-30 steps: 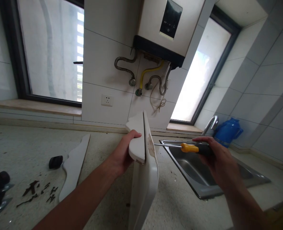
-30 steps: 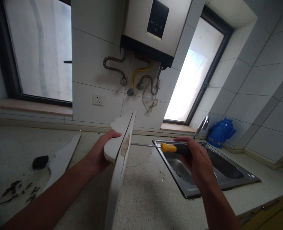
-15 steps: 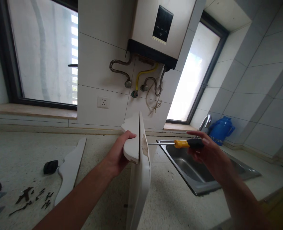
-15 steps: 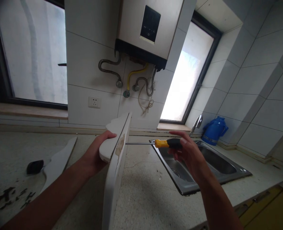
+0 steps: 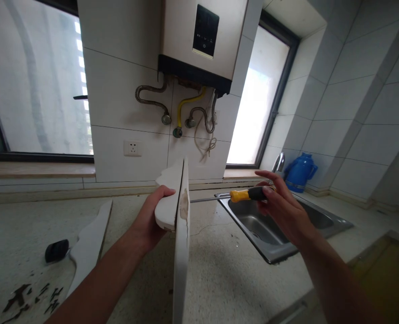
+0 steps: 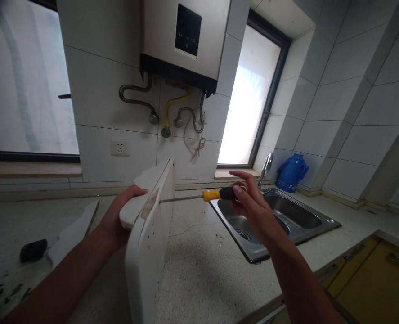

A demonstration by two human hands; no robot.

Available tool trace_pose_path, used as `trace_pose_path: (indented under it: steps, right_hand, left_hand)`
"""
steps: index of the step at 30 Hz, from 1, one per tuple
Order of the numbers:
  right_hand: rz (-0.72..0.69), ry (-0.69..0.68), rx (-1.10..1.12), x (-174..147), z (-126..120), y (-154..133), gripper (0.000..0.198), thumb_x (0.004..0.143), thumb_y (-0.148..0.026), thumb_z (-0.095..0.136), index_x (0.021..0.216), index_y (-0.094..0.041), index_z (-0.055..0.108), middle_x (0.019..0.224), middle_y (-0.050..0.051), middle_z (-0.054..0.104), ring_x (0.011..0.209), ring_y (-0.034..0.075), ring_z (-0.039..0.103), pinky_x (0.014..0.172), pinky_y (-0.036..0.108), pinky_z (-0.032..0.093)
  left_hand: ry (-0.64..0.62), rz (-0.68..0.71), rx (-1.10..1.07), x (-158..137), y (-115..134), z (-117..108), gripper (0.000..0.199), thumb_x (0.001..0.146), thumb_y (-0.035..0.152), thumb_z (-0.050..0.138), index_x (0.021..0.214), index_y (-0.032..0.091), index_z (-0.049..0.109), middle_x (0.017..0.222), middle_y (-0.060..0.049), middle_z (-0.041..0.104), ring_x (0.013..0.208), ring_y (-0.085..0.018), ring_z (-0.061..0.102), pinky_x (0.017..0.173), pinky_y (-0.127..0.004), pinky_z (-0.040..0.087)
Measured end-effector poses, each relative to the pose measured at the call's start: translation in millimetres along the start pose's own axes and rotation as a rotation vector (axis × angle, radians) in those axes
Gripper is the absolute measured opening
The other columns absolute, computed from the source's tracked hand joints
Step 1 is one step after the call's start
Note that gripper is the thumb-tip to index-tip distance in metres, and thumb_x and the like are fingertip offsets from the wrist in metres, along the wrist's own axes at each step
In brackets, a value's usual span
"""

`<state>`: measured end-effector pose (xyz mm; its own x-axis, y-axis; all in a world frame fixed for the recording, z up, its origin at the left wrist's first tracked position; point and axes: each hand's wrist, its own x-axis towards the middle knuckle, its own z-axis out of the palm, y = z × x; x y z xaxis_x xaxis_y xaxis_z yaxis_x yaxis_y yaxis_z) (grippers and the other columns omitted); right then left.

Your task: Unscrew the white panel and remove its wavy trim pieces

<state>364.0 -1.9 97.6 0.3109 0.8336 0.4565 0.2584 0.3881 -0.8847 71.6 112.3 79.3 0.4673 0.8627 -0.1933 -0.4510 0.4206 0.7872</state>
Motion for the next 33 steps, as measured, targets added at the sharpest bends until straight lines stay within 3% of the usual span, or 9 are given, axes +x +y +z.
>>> trace_pose_path:
  steps: [2, 7, 12, 14, 18, 23, 26, 30, 33]
  right_hand:
    - [-0.008, -0.110, 0.099, -0.1, -1.9, -1.0, 0.057, 0.090, -0.047, 0.082, 0.142, -0.041, 0.061, 0.116, 0.001, 0.066, 0.086, 0.014, 0.065, 0.072, 0.026, 0.059]
    - [0.046, -0.117, 0.032, 1.5, -1.2, 0.5, 0.040, 0.090, -0.048, 0.083, 0.124, -0.030, 0.072, 0.089, 0.000, 0.065, 0.067, 0.009, 0.061, 0.055, 0.018, 0.051]
    - [-0.151, -0.123, 0.115, 0.7, -2.0, 0.4, 0.046, 0.082, -0.036, 0.093, 0.123, -0.037, 0.072, 0.118, 0.001, 0.073, 0.111, 0.016, 0.071, 0.096, 0.024, 0.062]
    - [-0.110, -0.109, 0.041, 0.6, -2.5, -1.2, 0.041, 0.088, -0.047, 0.086, 0.125, -0.036, 0.071, 0.107, 0.001, 0.074, 0.091, 0.014, 0.074, 0.078, 0.022, 0.064]
    - [-0.008, -0.072, -0.161, 2.0, -4.1, -1.7, 0.039, 0.100, -0.062, 0.067, 0.112, -0.026, 0.075, 0.077, 0.001, 0.066, 0.052, 0.008, 0.055, 0.040, 0.016, 0.041]
    - [-0.204, -0.133, 0.034, 2.4, -8.5, 0.1, 0.041, 0.087, -0.037, 0.089, 0.120, -0.037, 0.065, 0.111, -0.001, 0.072, 0.101, 0.011, 0.069, 0.089, 0.019, 0.062]
    - [-0.286, -0.146, -0.043, 2.2, -9.3, -3.6, 0.046, 0.080, -0.027, 0.093, 0.115, -0.036, 0.064, 0.112, -0.002, 0.071, 0.108, 0.012, 0.070, 0.096, 0.021, 0.062]
    - [-0.261, -0.143, -0.260, 2.5, -6.4, -11.4, 0.031, 0.085, -0.040, 0.090, 0.104, -0.029, 0.068, 0.094, -0.001, 0.072, 0.074, 0.011, 0.072, 0.066, 0.019, 0.063]
    - [-0.066, -0.157, -0.323, 3.1, -3.5, -15.0, 0.038, 0.096, -0.061, 0.071, 0.098, -0.023, 0.069, 0.072, -0.002, 0.063, 0.044, 0.007, 0.054, 0.037, 0.017, 0.042]
  left_hand:
    - [0.022, 0.003, -0.004, 0.2, 0.4, 0.8, 0.020, 0.076, 0.033, 0.069, 0.069, 0.015, 0.067, 0.059, -0.002, 0.061, 0.046, -0.015, 0.055, 0.043, -0.028, 0.041]
    - [0.036, -0.012, -0.006, 0.4, 1.4, 2.3, 0.021, 0.076, 0.033, 0.068, 0.067, 0.015, 0.066, 0.058, -0.002, 0.059, 0.045, -0.016, 0.054, 0.042, -0.028, 0.041]
    - [0.041, -0.009, -0.003, -1.7, 1.3, 1.7, 0.021, 0.078, 0.032, 0.066, 0.068, 0.014, 0.067, 0.059, -0.003, 0.061, 0.046, -0.016, 0.056, 0.042, -0.028, 0.042]
    - [0.022, -0.007, -0.001, -1.5, 0.6, 0.8, 0.022, 0.079, 0.033, 0.065, 0.067, 0.014, 0.066, 0.058, -0.003, 0.059, 0.045, -0.016, 0.055, 0.042, -0.028, 0.042]
    - [0.026, -0.007, 0.001, 0.8, -0.6, -0.8, 0.022, 0.079, 0.034, 0.066, 0.068, 0.015, 0.065, 0.058, -0.002, 0.058, 0.045, -0.016, 0.054, 0.044, -0.028, 0.046]
    - [0.009, 0.005, -0.026, 4.5, -2.2, -1.8, 0.020, 0.078, 0.034, 0.066, 0.069, 0.016, 0.064, 0.059, -0.002, 0.059, 0.047, -0.017, 0.057, 0.046, -0.028, 0.048]
    - [0.005, 0.015, -0.036, 5.3, -3.2, -2.8, 0.019, 0.079, 0.033, 0.066, 0.071, 0.015, 0.066, 0.063, -0.004, 0.064, 0.050, -0.017, 0.060, 0.047, -0.028, 0.048]
    - [-0.003, 0.017, -0.038, 5.7, -3.3, -3.8, 0.020, 0.080, 0.032, 0.065, 0.072, 0.015, 0.067, 0.062, -0.004, 0.064, 0.049, -0.017, 0.059, 0.047, -0.028, 0.048]
    - [-0.004, 0.015, -0.038, 6.5, -2.8, -3.5, 0.021, 0.081, 0.032, 0.064, 0.071, 0.014, 0.068, 0.060, -0.004, 0.063, 0.048, -0.017, 0.058, 0.046, -0.029, 0.047]
